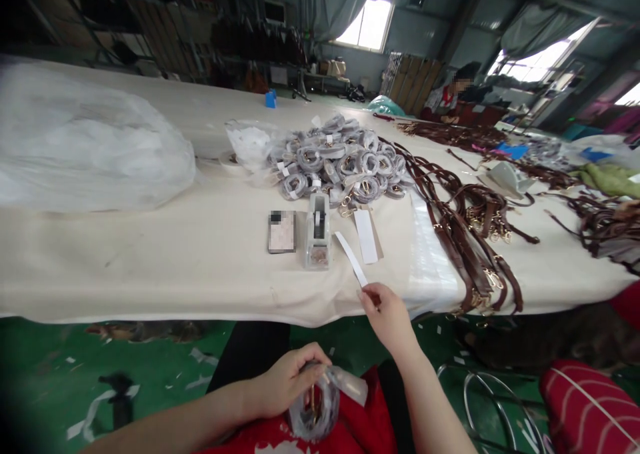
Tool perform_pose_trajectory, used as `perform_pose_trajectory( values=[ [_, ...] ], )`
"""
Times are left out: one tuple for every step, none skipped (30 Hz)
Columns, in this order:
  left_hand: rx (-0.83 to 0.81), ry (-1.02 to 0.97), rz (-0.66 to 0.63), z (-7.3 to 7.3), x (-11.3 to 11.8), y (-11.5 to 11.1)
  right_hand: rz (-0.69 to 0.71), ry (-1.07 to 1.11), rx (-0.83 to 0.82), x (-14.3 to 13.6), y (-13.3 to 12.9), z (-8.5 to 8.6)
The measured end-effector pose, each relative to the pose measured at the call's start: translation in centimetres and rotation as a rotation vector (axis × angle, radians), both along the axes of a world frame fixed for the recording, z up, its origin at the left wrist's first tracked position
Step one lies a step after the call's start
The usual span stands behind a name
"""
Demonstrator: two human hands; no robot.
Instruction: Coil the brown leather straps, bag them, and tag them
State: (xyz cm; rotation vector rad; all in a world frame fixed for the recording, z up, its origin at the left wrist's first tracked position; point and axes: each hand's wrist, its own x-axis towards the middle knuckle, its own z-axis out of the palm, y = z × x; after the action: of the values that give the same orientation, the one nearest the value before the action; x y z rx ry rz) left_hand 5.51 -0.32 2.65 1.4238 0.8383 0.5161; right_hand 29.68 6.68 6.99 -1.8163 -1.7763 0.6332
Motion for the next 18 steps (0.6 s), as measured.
perform_pose_trajectory(
  values=[
    [-0.004, -0.004, 0.001, 0.0, -0.3, 0.0, -0.042, -0.038, 0.033, 0.0, 1.2, -0.2],
    [-0.002, -0.007, 0.008, 0.0, -0.6, -0.1, -0.076, -0.075, 0.063, -0.1, 2.3, -0.5],
    [-0.003, -0.012, 0.02, -0.1, -0.9, -0.1, -0.099, -0.108, 0.086, -0.3, 3.2, -0.9],
    [-0.012, -0.02, 0.034, -0.2, -1.3, -0.2, -0.113, -0.137, 0.103, -0.6, 4.0, -1.3],
    [-0.029, -0.032, 0.05, -0.3, -1.5, -0.3, -0.12, -0.159, 0.114, -0.9, 4.6, -1.7],
    [-0.049, -0.047, 0.07, -0.4, -1.8, -0.4, -0.122, -0.174, 0.123, -1.2, 5.1, -2.0],
    [-0.074, -0.065, 0.093, -0.5, -2.0, -0.6, -0.12, -0.182, 0.128, -1.4, 5.4, -2.2],
    [-0.101, -0.081, 0.118, -0.6, -2.1, -0.7, -0.113, -0.184, 0.132, -1.6, 5.6, -2.3],
    [-0.126, -0.095, 0.144, -0.6, -2.2, -0.8, -0.103, -0.179, 0.133, -1.8, 5.5, -2.3],
    [-0.152, -0.109, 0.168, -0.7, -2.3, -0.9, -0.085, -0.168, 0.128, -1.8, 5.2, -2.2],
    [-0.184, -0.123, 0.192, -0.7, -2.3, -0.9, -0.06, -0.149, 0.118, -1.8, 4.8, -2.0],
    [-0.22, -0.143, 0.214, -0.7, -2.3, -1.0, -0.031, -0.127, 0.103, -1.8, 4.1, -1.6],
    [-0.26, -0.167, 0.232, -0.7, -2.3, -1.1, 0.0, -0.106, 0.086, -1.7, 3.2, -1.0],
    [-0.298, -0.194, 0.246, -0.7, -2.3, -1.1, 0.028, -0.086, 0.068, -1.5, 2.2, -0.4],
    [-0.331, -0.221, 0.256, -0.7, -2.3, -1.2, 0.053, -0.066, 0.053, -1.3, 1.0, 0.3],
    [-0.358, -0.243, 0.263, -0.7, -2.2, -1.2, 0.074, -0.045, 0.041, -1.1, -0.2, 1.1],
    [-0.382, -0.26, 0.266, -0.7, -2.1, -1.1, 0.095, -0.017, 0.028, -0.8, -1.5, 1.8],
    [-0.403, -0.272, 0.266, -0.8, -2.0, -1.1, 0.119, 0.014, 0.005, -0.5, -2.8, 2.5]
  ],
)
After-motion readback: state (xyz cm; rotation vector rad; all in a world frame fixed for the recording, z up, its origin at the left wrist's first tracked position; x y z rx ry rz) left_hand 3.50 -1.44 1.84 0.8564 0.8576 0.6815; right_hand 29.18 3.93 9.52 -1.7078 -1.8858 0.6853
